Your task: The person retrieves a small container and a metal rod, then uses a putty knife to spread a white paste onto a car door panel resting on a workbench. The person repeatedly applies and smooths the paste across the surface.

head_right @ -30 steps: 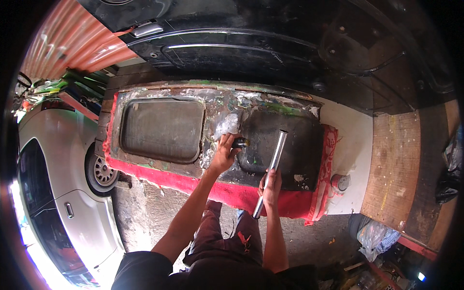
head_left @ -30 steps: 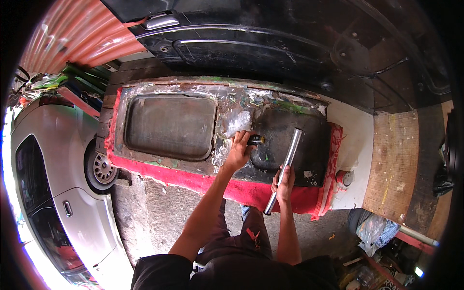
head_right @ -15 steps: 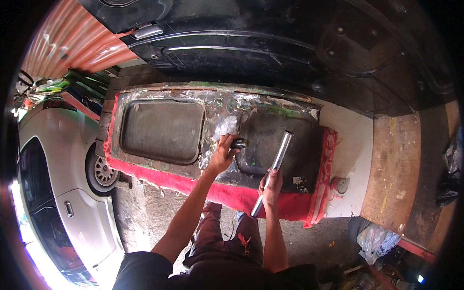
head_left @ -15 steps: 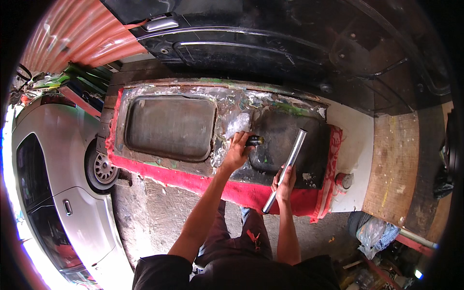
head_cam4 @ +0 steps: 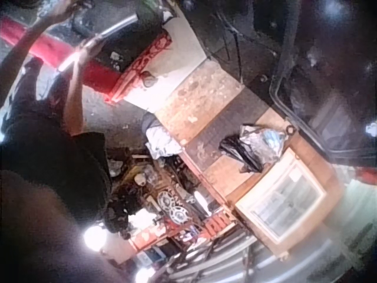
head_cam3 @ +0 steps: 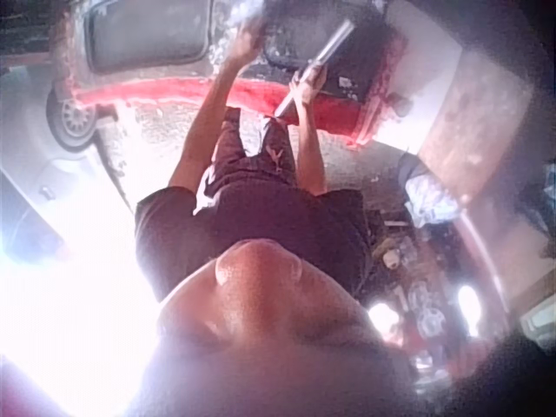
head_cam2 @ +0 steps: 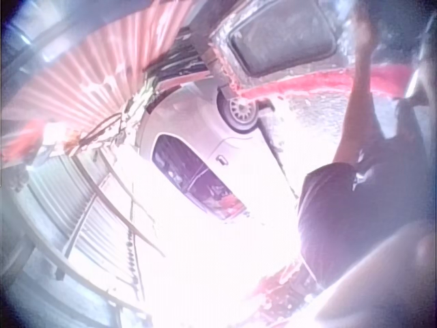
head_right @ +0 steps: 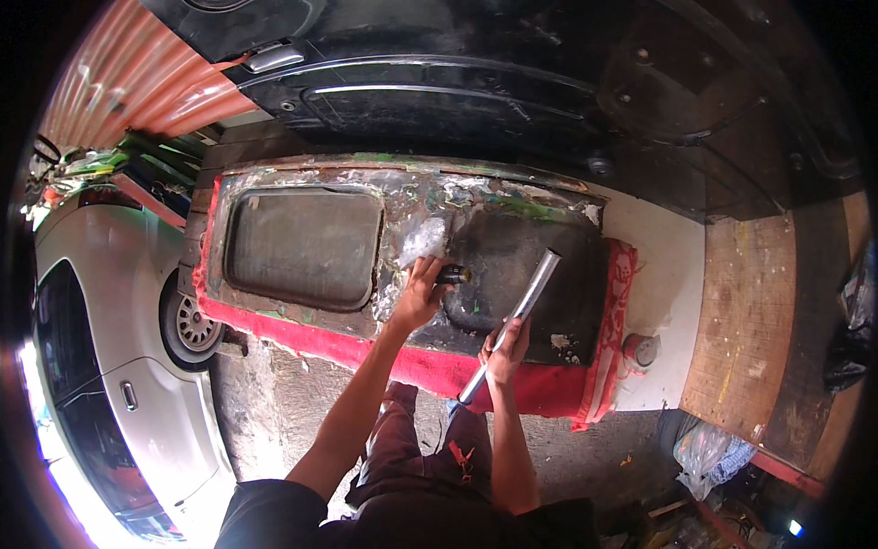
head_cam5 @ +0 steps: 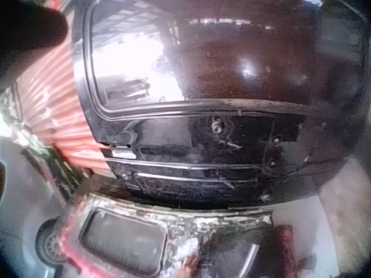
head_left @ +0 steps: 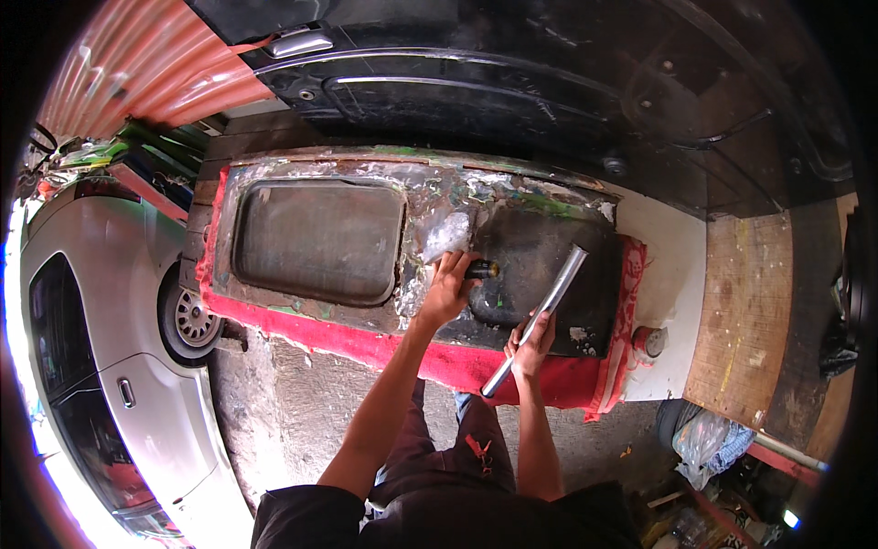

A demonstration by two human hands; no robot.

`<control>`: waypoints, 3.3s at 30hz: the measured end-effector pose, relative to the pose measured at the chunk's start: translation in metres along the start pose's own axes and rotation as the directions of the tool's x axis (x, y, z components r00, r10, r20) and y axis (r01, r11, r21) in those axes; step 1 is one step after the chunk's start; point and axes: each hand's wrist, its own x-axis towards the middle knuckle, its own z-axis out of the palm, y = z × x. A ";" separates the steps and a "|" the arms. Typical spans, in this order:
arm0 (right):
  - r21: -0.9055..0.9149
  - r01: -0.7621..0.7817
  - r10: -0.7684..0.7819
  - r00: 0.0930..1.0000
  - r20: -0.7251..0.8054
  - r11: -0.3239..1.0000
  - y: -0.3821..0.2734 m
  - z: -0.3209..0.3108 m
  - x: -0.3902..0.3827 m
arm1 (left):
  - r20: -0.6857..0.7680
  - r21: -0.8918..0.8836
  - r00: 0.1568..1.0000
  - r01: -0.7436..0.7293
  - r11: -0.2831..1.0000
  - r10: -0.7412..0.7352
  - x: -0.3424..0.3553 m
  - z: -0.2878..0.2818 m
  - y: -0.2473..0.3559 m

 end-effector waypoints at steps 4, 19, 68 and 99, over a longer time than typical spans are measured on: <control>-0.285 -0.200 0.250 0.957 0.150 0.937 0.015 0.005 -0.004 | -0.010 -0.032 0.999 0.036 0.999 -0.037 0.001 0.004 -0.001; -0.425 -0.114 0.195 0.969 0.152 0.898 0.014 0.022 -0.010 | -0.018 0.089 1.000 -0.001 0.996 0.003 0.001 0.004 -0.003; -0.089 -0.145 0.149 0.988 0.045 0.985 0.010 0.021 -0.018 | 0.006 -0.080 1.000 -0.003 0.997 0.004 -0.002 -0.002 -0.006; -0.157 -0.048 0.057 0.997 0.051 0.986 -0.012 0.020 -0.021 | 0.056 -0.128 0.997 -0.047 0.991 0.054 -0.004 -0.013 -0.003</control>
